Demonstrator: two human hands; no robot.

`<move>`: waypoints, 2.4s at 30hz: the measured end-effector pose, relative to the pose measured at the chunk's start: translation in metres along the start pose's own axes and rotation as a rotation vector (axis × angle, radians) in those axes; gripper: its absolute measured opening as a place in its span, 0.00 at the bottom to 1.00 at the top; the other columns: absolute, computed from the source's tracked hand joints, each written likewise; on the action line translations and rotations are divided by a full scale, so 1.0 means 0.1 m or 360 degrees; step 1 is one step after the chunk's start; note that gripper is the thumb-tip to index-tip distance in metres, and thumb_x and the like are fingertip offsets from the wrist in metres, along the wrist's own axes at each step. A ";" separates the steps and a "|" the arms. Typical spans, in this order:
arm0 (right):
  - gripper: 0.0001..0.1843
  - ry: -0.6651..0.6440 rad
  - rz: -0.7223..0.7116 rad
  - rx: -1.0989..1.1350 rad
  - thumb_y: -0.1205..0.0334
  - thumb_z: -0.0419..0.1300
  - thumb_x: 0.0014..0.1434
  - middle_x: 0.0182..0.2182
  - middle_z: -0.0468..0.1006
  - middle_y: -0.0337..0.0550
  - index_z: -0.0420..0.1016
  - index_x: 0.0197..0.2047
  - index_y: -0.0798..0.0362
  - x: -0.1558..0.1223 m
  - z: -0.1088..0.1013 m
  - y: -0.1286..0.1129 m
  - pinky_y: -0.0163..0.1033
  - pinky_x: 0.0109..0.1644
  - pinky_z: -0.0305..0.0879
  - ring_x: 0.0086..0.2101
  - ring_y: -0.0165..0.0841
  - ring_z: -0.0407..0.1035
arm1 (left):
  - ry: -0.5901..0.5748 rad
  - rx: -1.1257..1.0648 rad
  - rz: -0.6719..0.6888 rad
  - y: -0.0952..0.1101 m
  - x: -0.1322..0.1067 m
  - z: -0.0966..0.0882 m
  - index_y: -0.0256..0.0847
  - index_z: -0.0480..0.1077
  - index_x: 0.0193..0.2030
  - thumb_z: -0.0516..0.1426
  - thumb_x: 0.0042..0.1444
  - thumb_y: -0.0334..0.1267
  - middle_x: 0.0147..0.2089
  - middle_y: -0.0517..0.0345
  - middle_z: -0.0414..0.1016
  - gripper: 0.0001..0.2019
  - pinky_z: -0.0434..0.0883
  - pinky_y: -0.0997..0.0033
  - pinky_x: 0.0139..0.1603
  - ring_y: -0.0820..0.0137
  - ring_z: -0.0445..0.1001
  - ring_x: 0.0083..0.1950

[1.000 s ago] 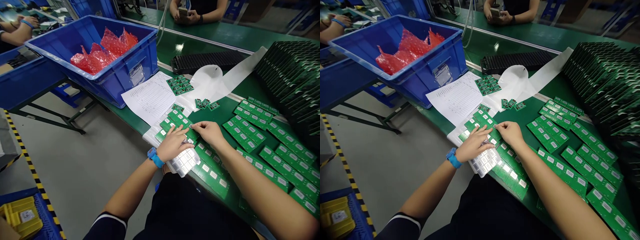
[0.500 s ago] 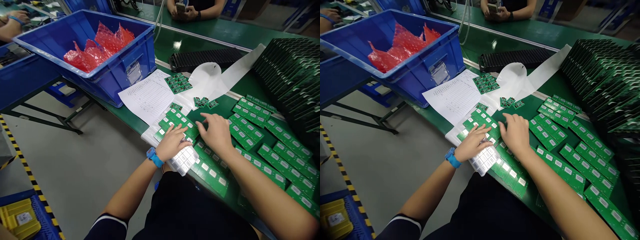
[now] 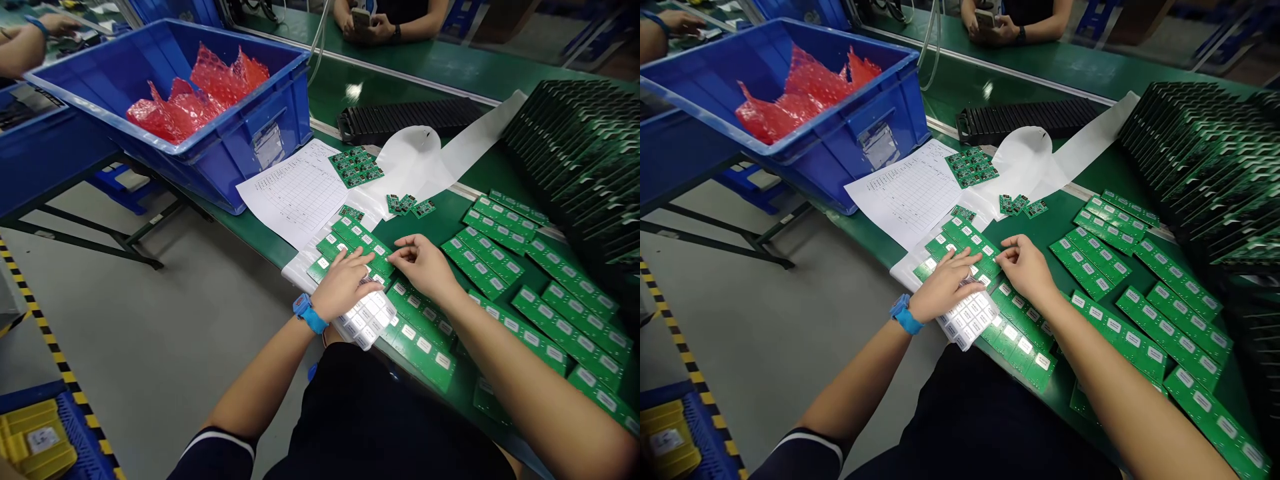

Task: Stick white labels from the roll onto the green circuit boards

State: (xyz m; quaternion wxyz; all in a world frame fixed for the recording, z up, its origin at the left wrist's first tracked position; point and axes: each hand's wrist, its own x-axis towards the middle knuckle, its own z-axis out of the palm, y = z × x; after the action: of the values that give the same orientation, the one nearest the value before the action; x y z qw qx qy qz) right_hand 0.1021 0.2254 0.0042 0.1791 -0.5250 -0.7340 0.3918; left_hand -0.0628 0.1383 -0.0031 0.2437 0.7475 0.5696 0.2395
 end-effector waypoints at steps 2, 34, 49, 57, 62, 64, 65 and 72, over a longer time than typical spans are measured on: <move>0.07 0.0103 -0.0224 -0.0339 0.64 0.55 0.53 0.29 0.75 0.43 0.67 0.38 0.53 -0.09 0.04 -0.02 0.41 0.37 0.64 0.31 0.34 0.69 | 0.0001 0.0003 0.0006 0.00 0.00 0.00 0.38 0.65 0.26 0.50 0.58 0.50 0.62 0.48 0.61 0.18 0.46 0.52 0.66 0.57 0.52 0.66; 0.19 0.0195 -0.0349 -0.1148 0.75 0.44 0.57 0.46 0.68 0.62 0.66 0.50 0.61 0.80 -0.39 0.10 0.45 0.44 0.60 0.43 0.44 0.64 | -0.0008 0.0014 -0.0021 0.03 -0.03 -0.01 0.39 0.67 0.29 0.50 0.59 0.49 0.63 0.50 0.61 0.16 0.45 0.50 0.66 0.59 0.50 0.67; 0.12 0.0323 0.0280 0.0583 0.76 0.48 0.55 0.33 0.76 0.46 0.69 0.39 0.57 0.05 -0.77 0.02 0.41 0.39 0.74 0.30 0.30 0.74 | 0.0186 -0.0305 0.0066 0.56 -0.44 -0.27 0.40 0.64 0.28 0.53 0.59 0.40 0.60 0.51 0.65 0.10 0.63 0.58 0.60 0.61 0.60 0.62; 0.07 0.0170 0.0770 0.1402 0.59 0.63 0.50 0.26 0.71 0.34 0.73 0.32 0.52 -1.10 -0.44 0.11 0.40 0.46 0.71 0.31 0.28 0.71 | -0.0356 -0.0095 0.0185 0.72 -0.35 0.10 0.39 0.68 0.27 0.54 0.57 0.46 0.62 0.51 0.62 0.13 0.58 0.55 0.63 0.59 0.54 0.65; 0.12 0.0331 0.0724 0.0812 0.51 0.62 0.49 0.24 0.72 0.38 0.72 0.27 0.52 -1.20 -0.69 0.32 0.40 0.40 0.69 0.29 0.32 0.70 | -0.0382 0.0007 0.0177 0.69 -0.37 0.15 0.39 0.67 0.28 0.52 0.58 0.48 0.63 0.48 0.61 0.15 0.56 0.53 0.64 0.57 0.53 0.66; 0.12 0.0295 0.0726 0.0899 0.52 0.64 0.48 0.23 0.73 0.37 0.70 0.31 0.51 -1.20 -0.74 0.39 0.41 0.38 0.69 0.27 0.32 0.70 | -0.0354 0.0050 0.0173 0.74 -0.41 0.13 0.38 0.68 0.28 0.52 0.58 0.48 0.62 0.48 0.61 0.16 0.56 0.52 0.64 0.57 0.54 0.65; 0.14 0.0234 0.0744 0.1005 0.54 0.65 0.46 0.23 0.74 0.37 0.68 0.33 0.51 -1.19 -0.74 0.40 0.41 0.38 0.69 0.28 0.33 0.71 | -0.0352 0.0064 0.0186 0.77 -0.42 0.13 0.38 0.68 0.28 0.52 0.58 0.47 0.61 0.48 0.62 0.16 0.57 0.52 0.63 0.57 0.55 0.65; 0.17 -0.0013 0.0929 0.1390 0.61 0.67 0.45 0.24 0.77 0.40 0.65 0.36 0.53 -1.16 -0.65 0.37 0.32 0.33 0.67 0.27 0.28 0.71 | -0.0531 0.0168 0.0468 0.95 -0.30 0.31 0.37 0.71 0.31 0.52 0.57 0.49 0.62 0.49 0.61 0.17 0.55 0.54 0.64 0.55 0.52 0.66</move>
State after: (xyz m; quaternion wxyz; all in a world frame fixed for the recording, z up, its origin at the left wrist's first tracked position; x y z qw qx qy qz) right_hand 0.2137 0.1506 0.0344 0.2618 -0.5826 -0.3263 0.6969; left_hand 0.0194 0.0839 0.0313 0.2574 0.8635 0.4181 0.1155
